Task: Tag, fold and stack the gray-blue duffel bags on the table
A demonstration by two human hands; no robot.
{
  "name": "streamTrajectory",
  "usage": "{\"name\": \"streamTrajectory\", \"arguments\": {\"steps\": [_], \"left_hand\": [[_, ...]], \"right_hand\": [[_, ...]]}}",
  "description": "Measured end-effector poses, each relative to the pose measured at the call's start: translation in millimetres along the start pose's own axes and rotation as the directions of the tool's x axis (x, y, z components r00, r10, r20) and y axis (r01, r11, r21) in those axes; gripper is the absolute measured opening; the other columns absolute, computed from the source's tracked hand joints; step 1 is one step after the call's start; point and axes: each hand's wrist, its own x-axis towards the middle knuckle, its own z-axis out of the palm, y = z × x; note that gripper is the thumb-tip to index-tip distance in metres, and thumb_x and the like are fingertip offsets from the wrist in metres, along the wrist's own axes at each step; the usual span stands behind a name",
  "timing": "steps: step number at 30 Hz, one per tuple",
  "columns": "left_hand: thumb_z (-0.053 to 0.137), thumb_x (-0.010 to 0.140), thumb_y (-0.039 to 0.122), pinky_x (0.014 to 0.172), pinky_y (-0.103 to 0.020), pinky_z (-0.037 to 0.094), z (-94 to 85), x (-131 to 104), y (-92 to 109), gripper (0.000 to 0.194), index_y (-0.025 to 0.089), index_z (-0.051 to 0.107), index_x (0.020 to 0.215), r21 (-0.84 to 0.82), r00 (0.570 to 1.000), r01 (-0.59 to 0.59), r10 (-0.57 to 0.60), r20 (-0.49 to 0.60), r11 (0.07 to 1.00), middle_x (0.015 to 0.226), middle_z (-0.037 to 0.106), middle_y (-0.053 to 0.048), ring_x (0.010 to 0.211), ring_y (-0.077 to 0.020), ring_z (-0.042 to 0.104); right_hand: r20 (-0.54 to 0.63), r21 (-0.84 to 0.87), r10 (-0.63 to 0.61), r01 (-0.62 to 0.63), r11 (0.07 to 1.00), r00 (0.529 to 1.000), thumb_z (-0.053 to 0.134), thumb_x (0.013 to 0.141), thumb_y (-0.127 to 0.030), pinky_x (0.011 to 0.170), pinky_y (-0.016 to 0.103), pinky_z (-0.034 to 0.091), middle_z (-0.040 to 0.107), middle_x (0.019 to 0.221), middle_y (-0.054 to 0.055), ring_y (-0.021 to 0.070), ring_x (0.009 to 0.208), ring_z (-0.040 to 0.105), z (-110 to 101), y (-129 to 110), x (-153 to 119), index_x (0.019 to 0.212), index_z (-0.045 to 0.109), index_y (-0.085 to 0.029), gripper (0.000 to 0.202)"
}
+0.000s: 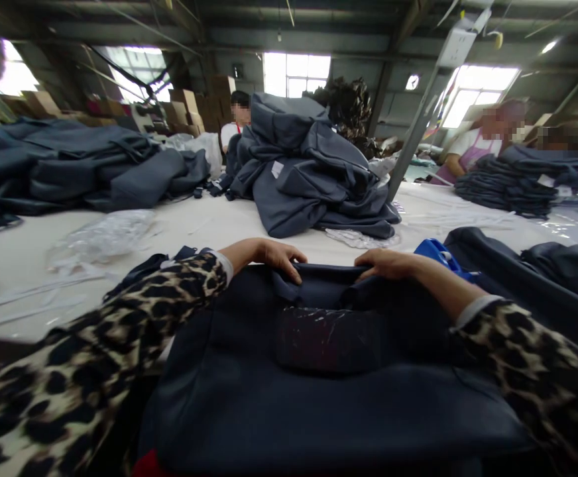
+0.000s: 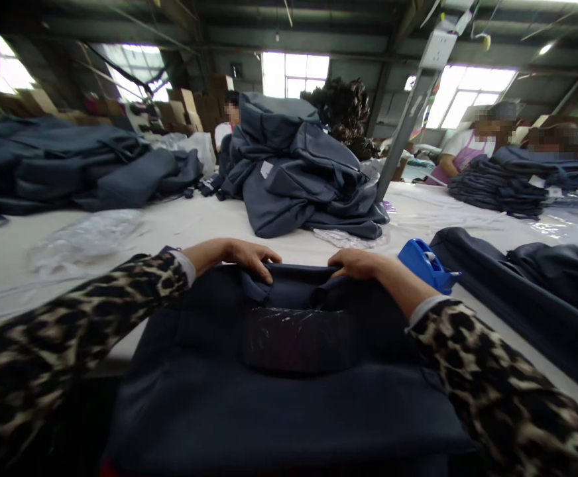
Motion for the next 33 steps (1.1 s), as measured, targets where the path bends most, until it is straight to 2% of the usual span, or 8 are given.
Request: {"name": "streamTrajectory", "arguments": {"steps": [8, 12, 16, 18, 21, 25, 29, 33], "left_hand": [[0.076, 0.066, 0.043, 0.093, -0.031, 0.049, 8.1, 91, -83, 0.058, 0.019, 0.064, 0.117, 0.139, 0.991, 0.102, -0.089, -0.098, 0.985, 0.124, 0.066, -0.007, 0.11, -0.0255, 0.061], [0.074, 0.071, 0.043, 0.094, -0.03, 0.047, 25.7, 106, -107, 0.053, 0.017, 0.063, 0.115, 0.121, 0.99, 0.077, -0.061, -0.129, 0.99, 0.123, 0.065, -0.008, 0.111, -0.0243, 0.06], [0.073, 0.072, 0.046, 0.09, -0.028, 0.047, 30.1, 109, -117, 0.05, 0.018, 0.063, 0.112, 0.092, 0.992, 0.03, -0.018, -0.128, 0.995, 0.12, 0.066, -0.005, 0.107, -0.0223, 0.06], [0.073, 0.072, 0.047, 0.087, -0.026, 0.047, 30.2, 110, -119, 0.05, 0.018, 0.064, 0.111, 0.078, 0.992, 0.014, -0.004, -0.124, 0.997, 0.118, 0.066, -0.004, 0.104, -0.0215, 0.06], [0.073, 0.07, 0.05, 0.086, -0.026, 0.047, 30.8, 112, -122, 0.052, 0.018, 0.064, 0.111, 0.065, 0.991, 0.002, 0.007, -0.136, 0.998, 0.119, 0.066, -0.004, 0.103, -0.0213, 0.06], [0.073, 0.068, 0.051, 0.084, -0.027, 0.047, 32.6, 114, -123, 0.054, 0.018, 0.064, 0.11, 0.067, 0.988, -0.008, 0.018, -0.151, 0.998, 0.116, 0.067, -0.005, 0.102, -0.0222, 0.06], [0.071, 0.069, 0.05, 0.084, -0.027, 0.047, 34.2, 111, -119, 0.053, 0.017, 0.065, 0.11, 0.09, 0.986, -0.012, 0.027, -0.162, 0.996, 0.115, 0.068, -0.005, 0.1, -0.0221, 0.061], [0.072, 0.069, 0.05, 0.087, -0.029, 0.047, 35.4, 108, -115, 0.056, 0.018, 0.064, 0.114, 0.114, 0.982, -0.001, 0.022, -0.188, 0.993, 0.121, 0.066, -0.006, 0.104, -0.0227, 0.06]], "right_hand": [[-0.127, -0.025, 0.125, -0.129, 0.991, 0.984, 0.068, 0.082, -0.049, 0.076, 0.028, 0.045, 0.072, 0.097, 0.006, 0.0226, 0.09, 0.064, 74, 66, 102, 0.095, 0.072, -0.021, 0.032], [-0.172, 0.026, 0.151, -0.149, 0.989, 0.973, 0.063, 0.086, -0.053, 0.075, 0.028, 0.046, 0.072, 0.096, 0.003, 0.0214, 0.089, 0.065, 105, 86, 118, 0.096, 0.071, -0.025, 0.03], [-0.301, 0.038, 0.159, -0.154, 0.987, 0.94, 0.065, 0.087, -0.048, 0.087, 0.037, 0.046, 0.069, 0.106, 0.008, 0.0267, 0.103, 0.061, 104, 81, 105, 0.108, 0.066, -0.024, 0.032], [-0.523, 0.052, 0.107, -0.094, 0.994, 0.845, 0.062, 0.09, -0.04, 0.093, 0.04, 0.043, 0.066, 0.11, 0.01, 0.0274, 0.111, 0.056, 98, 60, 82, 0.109, 0.063, -0.022, 0.026], [-0.844, 0.037, -0.052, 0.155, 0.987, 0.534, 0.057, 0.094, -0.029, 0.082, 0.034, 0.047, 0.063, 0.087, 0.005, 0.0207, 0.088, 0.059, 107, 6, 31, 0.088, 0.059, -0.021, 0.011], [-0.559, -0.087, -0.417, 0.45, 0.889, 0.717, 0.047, 0.098, -0.019, 0.067, 0.025, 0.051, 0.064, 0.076, 0.0, 0.0136, 0.068, 0.06, 165, -55, -29, 0.084, 0.06, -0.022, 0.019], [-0.614, -0.282, -0.278, 0.124, 0.951, 0.738, 0.039, 0.101, -0.028, 0.087, 0.034, 0.056, 0.069, 0.115, 0.011, 0.023, 0.105, 0.066, 223, -56, -42, 0.123, 0.059, -0.017, 0.031], [-0.622, -0.323, -0.15, -0.077, 0.943, 0.768, 0.04, 0.099, -0.04, 0.088, 0.043, 0.056, 0.068, 0.119, 0.016, 0.0303, 0.106, 0.066, 233, -43, -27, 0.127, 0.057, -0.014, 0.042]]}}
